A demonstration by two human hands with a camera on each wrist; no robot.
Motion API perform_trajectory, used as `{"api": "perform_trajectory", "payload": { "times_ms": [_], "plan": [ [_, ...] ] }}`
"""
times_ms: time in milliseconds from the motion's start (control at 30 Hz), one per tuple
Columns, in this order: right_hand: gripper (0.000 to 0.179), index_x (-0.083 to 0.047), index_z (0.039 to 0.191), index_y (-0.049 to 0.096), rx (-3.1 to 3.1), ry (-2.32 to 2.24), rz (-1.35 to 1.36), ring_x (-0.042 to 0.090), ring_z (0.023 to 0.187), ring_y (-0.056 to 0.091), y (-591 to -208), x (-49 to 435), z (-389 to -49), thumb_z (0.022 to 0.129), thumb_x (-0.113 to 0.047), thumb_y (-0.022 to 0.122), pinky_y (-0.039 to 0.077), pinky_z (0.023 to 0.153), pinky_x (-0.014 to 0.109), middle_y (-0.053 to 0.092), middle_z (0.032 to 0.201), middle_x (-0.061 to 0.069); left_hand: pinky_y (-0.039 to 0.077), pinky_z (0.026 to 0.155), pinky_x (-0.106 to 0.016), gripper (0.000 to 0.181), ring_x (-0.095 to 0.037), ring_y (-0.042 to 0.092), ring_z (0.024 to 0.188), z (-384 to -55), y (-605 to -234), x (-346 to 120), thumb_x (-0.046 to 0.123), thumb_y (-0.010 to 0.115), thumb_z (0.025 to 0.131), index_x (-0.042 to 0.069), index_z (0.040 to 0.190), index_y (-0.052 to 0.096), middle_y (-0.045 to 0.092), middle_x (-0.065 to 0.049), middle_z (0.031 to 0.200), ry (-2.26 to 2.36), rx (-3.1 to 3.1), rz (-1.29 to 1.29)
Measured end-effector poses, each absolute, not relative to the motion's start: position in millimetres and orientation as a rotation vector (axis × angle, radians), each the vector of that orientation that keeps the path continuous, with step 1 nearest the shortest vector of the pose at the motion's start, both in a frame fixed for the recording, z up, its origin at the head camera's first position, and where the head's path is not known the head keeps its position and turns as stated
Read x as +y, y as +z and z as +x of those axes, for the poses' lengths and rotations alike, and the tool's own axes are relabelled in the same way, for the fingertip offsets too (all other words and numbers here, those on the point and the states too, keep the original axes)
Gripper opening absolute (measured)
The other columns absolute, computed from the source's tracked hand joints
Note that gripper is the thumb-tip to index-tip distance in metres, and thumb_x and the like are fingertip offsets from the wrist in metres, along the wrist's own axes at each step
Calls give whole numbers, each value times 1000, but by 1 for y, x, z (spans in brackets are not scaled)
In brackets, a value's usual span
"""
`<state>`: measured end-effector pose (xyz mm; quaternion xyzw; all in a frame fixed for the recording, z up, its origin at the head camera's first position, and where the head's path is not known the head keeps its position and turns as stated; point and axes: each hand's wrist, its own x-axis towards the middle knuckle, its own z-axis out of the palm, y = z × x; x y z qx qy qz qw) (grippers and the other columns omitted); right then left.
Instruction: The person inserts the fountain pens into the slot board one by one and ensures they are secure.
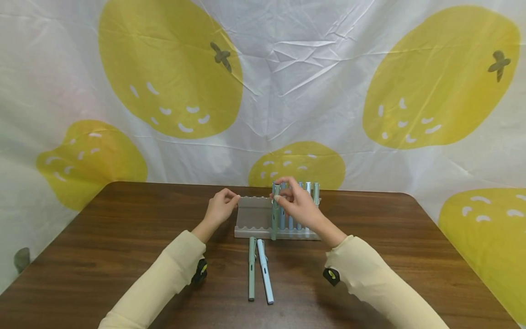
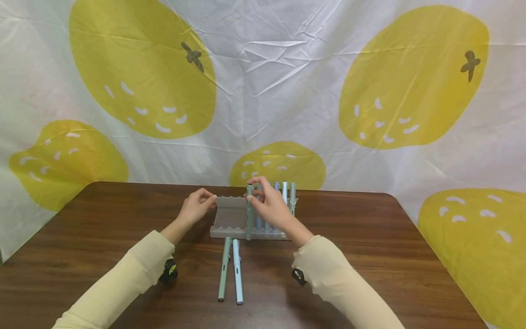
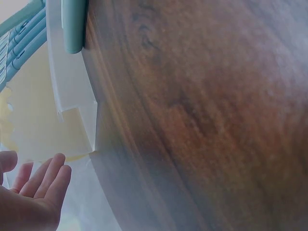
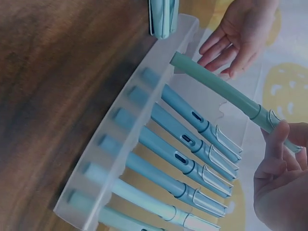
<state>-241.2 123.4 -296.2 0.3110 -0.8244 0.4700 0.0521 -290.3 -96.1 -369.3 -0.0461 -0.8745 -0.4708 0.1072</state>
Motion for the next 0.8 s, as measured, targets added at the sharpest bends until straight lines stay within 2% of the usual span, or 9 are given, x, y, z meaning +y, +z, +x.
{"api": "perform_trajectory", "payload": {
  "times_ms": [167,367,600,800],
  "plan": [
    [31,-1,118,39,-2489,1433,912,25,45,45,-292,120,-244,89,0,48,41,43,29,61,100,17,46,72,-37,21,-24,62,79,-290,-370,-96,21,55,88,1,91,58,65,-12,83,-1401,-2570,-137],
    [31,2,119,39,-2426,1359,908,18,43,43,-291,115,-248,89,0,49,37,40,27,62,89,17,46,71,-38,21,-24,62,80,-290,-369,-96,22,55,88,1,91,58,64,-12,84,-1414,-2572,-136],
    [32,-9,118,39,-2324,1258,889,12,43,45,-324,119,-283,89,-7,52,38,39,28,64,88,10,46,71,-38,21,-24,62,80,-290,-370,-97,21,54,88,1,91,58,64,-12,83,-1407,-2575,-142],
    [33,-7,119,39,-2263,1246,915,10,44,45,-332,115,-284,88,-6,52,37,40,27,64,90,10,46,71,-38,20,-24,62,79,-290,-369,-96,21,55,88,1,91,58,65,-14,84,-1409,-2570,-138]
  ]
}}
